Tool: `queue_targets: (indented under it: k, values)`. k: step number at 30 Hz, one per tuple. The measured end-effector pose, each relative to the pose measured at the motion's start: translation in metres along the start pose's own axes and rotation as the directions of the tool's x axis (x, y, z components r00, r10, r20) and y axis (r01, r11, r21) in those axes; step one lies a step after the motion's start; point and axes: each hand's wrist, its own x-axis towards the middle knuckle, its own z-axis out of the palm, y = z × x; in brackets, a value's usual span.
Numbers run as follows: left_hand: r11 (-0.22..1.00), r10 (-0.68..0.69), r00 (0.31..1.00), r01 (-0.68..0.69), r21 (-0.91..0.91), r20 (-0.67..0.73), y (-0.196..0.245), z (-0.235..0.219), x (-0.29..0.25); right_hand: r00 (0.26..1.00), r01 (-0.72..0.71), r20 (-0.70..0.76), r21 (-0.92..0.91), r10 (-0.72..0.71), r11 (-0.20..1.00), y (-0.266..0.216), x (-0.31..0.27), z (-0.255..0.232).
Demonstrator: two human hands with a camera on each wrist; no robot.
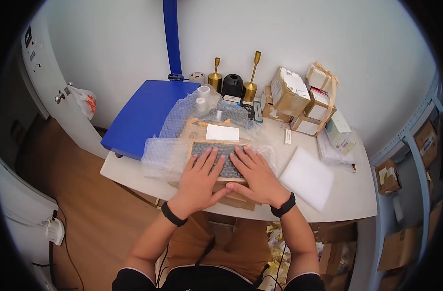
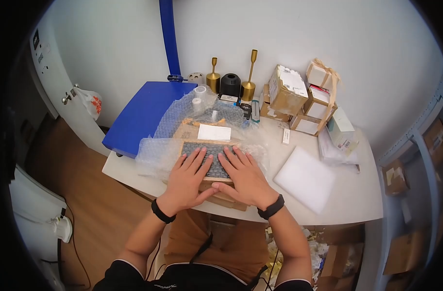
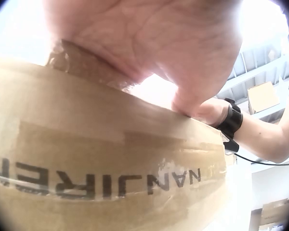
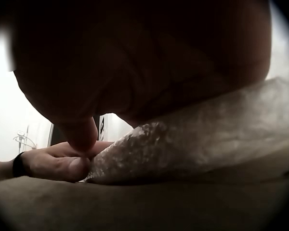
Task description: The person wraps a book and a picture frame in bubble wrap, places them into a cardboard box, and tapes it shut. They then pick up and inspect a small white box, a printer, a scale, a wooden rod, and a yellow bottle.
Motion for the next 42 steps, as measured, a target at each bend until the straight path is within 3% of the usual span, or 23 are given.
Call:
queue_targets:
  k: [5,8,11,13,14,16,17,19,22,29,37,39,42]
  values:
    - [0.999,-0.039,0.999,0.039,0.022,-0.003,-0.002,-0.005,-0.002,1.000,0.006,-0.010,0.014,-0.005,1.000,0.018,-0.004,0.000]
    - [0.998,-0.058,0.998,0.058,0.033,-0.002,0.000,-0.004,0.000,0.997,0.074,-0.038,0.039,-0.073,0.996,0.035,0.000,0.000]
    - [0.997,-0.070,0.997,0.070,0.020,0.010,0.000,-0.006,0.001,0.970,0.228,-0.127,0.201,-0.205,0.953,0.076,0.003,0.010]
    - [0.996,-0.083,0.996,0.083,0.018,0.024,0.000,-0.008,0.001,0.932,0.262,-0.357,0.542,-0.064,0.799,0.097,0.002,0.021]
    - [0.997,-0.072,0.997,0.072,0.014,0.025,-0.001,-0.008,0.001,0.929,0.275,-0.362,0.545,-0.073,0.792,0.106,0.002,0.021]
    - [0.998,-0.056,0.997,0.055,0.012,0.053,-0.001,-0.009,0.002,0.834,0.177,-0.523,0.556,0.177,0.812,0.115,-0.007,0.022]
    - [0.998,-0.055,0.996,0.054,0.022,0.067,0.001,-0.010,0.002,0.832,0.171,-0.520,0.570,0.193,0.803,0.123,-0.013,0.027]
    - [0.998,-0.050,0.995,0.046,0.040,0.089,0.001,-0.013,0.004,0.700,0.105,-0.571,0.676,0.429,0.729,0.141,-0.018,0.033]
    - [0.998,-0.023,0.992,0.016,0.060,0.120,0.000,-0.017,0.006,0.655,0.036,-0.488,0.783,0.577,0.622,0.156,-0.025,0.031]
    - [0.994,0.031,0.968,-0.056,0.092,0.250,-0.004,-0.030,0.006,0.703,-0.059,-0.219,0.930,0.677,0.362,0.169,-0.023,0.038]
    - [0.987,0.142,0.964,-0.154,0.035,0.224,-0.019,-0.038,-0.009,0.719,-0.076,-0.190,0.935,0.669,0.347,0.169,-0.022,0.040]
    - [0.971,0.200,0.972,-0.180,-0.158,0.124,-0.031,-0.036,-0.010,0.725,-0.086,-0.177,0.936,0.665,0.343,0.169,-0.022,0.041]
    - [0.978,0.196,0.962,-0.178,-0.108,0.188,-0.030,-0.044,-0.004,0.737,-0.090,-0.175,0.932,0.653,0.352,0.167,-0.022,0.042]
